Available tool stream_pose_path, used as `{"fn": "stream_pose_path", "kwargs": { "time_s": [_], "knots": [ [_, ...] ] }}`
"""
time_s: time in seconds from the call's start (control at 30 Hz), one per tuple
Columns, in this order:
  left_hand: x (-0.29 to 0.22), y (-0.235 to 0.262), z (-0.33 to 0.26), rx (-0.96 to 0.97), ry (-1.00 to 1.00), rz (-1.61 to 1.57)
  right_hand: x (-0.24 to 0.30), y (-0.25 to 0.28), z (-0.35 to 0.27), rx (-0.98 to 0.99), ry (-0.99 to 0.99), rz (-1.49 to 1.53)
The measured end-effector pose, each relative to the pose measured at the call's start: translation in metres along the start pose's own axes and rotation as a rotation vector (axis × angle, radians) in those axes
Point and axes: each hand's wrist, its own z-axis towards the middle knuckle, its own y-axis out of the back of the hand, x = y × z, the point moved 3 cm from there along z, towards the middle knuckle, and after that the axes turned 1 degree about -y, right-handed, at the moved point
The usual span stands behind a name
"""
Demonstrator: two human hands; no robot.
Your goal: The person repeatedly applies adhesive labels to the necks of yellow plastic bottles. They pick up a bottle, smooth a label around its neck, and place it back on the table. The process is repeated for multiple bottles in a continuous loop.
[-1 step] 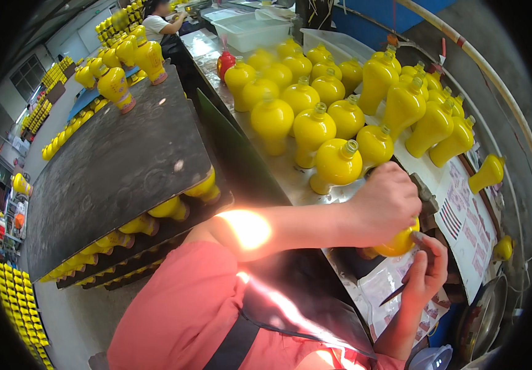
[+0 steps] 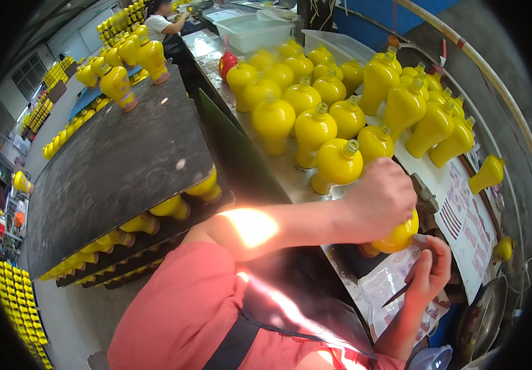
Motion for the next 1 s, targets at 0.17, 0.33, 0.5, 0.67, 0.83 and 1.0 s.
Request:
{"fn": "stream_pose_path", "kwargs": {
  "time_s": [0.17,0.33,0.5,0.67,0.83,1.0],
  "knots": [
    [0.020,0.112,-0.002,-0.252,0.053,0.129,-0.012,0.012,0.026,0.053,-0.049,0.223],
    [0.048,0.246,-0.006,-0.349,0.326,0.329,-0.029,0.001,0.057,0.190,-0.120,0.521],
    [0.086,0.377,-0.035,-0.347,0.606,0.632,-0.044,-0.015,0.066,0.108,-0.285,0.624],
    [0.126,0.460,-0.086,-0.262,0.764,1.267,-0.058,-0.029,0.068,0.027,-0.574,0.562],
    [0.168,0.509,-0.132,-0.225,0.854,1.396,-0.067,-0.044,0.062,0.183,-0.683,0.455],
    [0.214,0.519,-0.164,-0.180,0.848,1.424,-0.061,-0.058,0.064,0.298,-0.652,0.472]
  ]
}}
